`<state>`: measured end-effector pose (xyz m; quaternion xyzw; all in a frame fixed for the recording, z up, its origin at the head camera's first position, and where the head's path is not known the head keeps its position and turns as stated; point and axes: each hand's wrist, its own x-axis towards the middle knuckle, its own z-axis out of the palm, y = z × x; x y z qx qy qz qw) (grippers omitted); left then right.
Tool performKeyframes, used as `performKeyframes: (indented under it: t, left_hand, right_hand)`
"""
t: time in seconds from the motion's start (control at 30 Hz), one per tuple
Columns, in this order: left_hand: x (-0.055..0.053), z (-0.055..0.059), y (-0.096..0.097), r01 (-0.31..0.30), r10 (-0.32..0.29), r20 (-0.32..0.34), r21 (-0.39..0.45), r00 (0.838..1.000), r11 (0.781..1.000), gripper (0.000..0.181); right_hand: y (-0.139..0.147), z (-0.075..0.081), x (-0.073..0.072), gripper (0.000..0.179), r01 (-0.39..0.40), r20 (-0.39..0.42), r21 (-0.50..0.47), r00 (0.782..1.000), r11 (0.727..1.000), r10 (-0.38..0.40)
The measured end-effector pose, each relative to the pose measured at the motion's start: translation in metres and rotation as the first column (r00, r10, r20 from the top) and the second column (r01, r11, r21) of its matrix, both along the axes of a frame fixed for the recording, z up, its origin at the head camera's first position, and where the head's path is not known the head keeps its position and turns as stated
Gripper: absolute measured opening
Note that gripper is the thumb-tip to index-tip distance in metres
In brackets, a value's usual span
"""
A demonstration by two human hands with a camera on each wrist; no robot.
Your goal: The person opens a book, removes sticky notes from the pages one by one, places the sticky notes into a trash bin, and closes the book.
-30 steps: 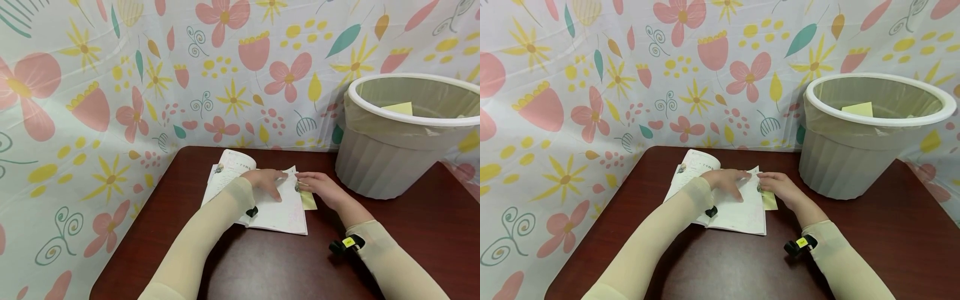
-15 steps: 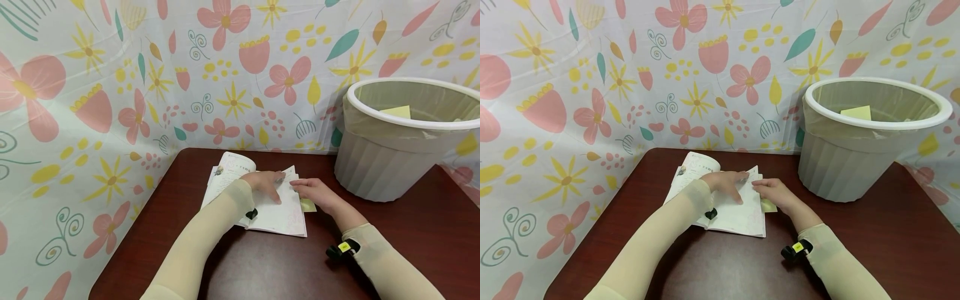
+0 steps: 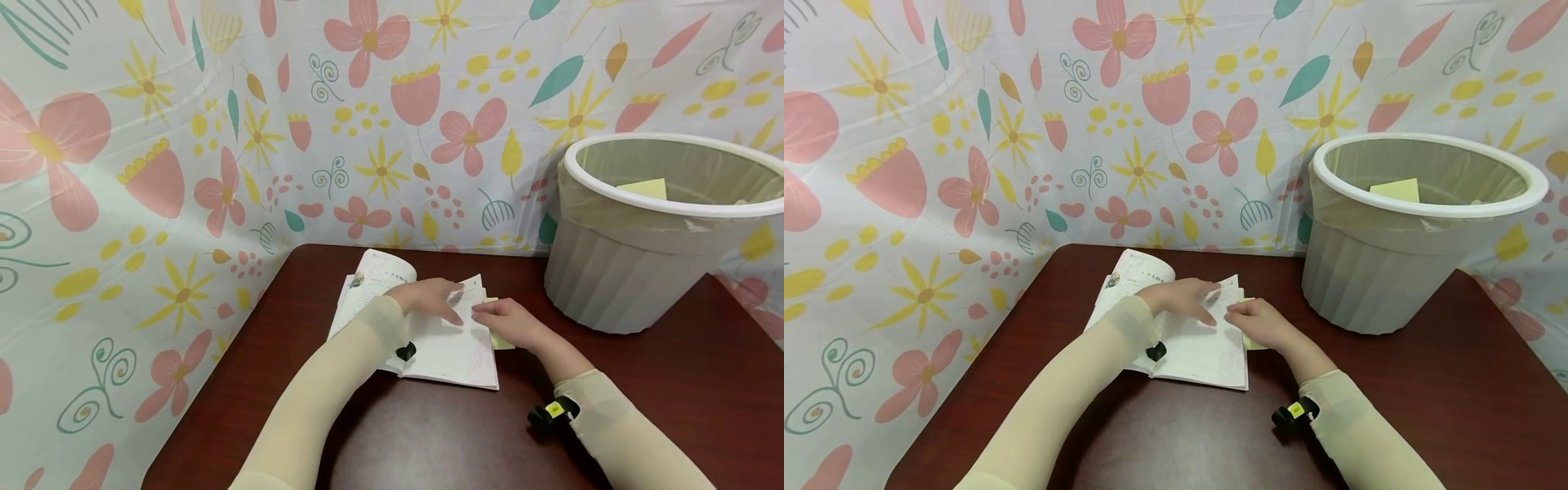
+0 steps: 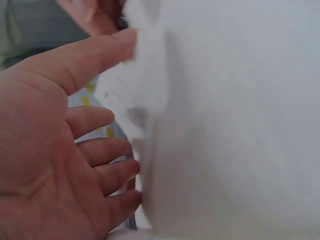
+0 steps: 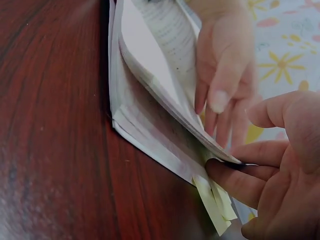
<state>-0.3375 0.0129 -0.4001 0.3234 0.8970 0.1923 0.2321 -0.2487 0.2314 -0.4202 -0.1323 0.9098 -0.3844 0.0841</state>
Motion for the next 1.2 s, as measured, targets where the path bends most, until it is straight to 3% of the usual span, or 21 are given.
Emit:
performKeyframes:
  t: [0.27, 0.47, 0.83, 1.2]
  left_hand:
    - [0.011, 0.021, -0.030, 0.020, -0.024, 0.027, 0.139, 0.999, 0.990, 0.085]
    - [0.023, 0.022, -0.057, 0.031, -0.035, 0.023, 0.165, 0.999, 0.986, 0.084]
    - [0.053, 0.011, -0.101, -0.002, -0.003, 0.021, 0.205, 1.000, 0.979, 0.079]
    - [0.057, -0.013, -0.110, 0.008, -0.007, -0.008, 0.158, 1.000, 0.987, 0.081]
  right_hand:
    - [0.000, 0.001, 0.001, 0.049, 0.033, 0.026, 0.043, 0.999, 0.999, -0.034]
    - [0.000, 0.002, 0.001, 0.049, 0.044, 0.037, 0.036, 0.998, 0.998, -0.045]
    - [0.000, 0.002, 0.001, 0.049, 0.019, 0.013, 0.009, 1.000, 1.000, -0.019]
    - [0.003, -0.002, -0.002, 0.049, 0.023, 0.020, -0.010, 1.000, 1.000, -0.023]
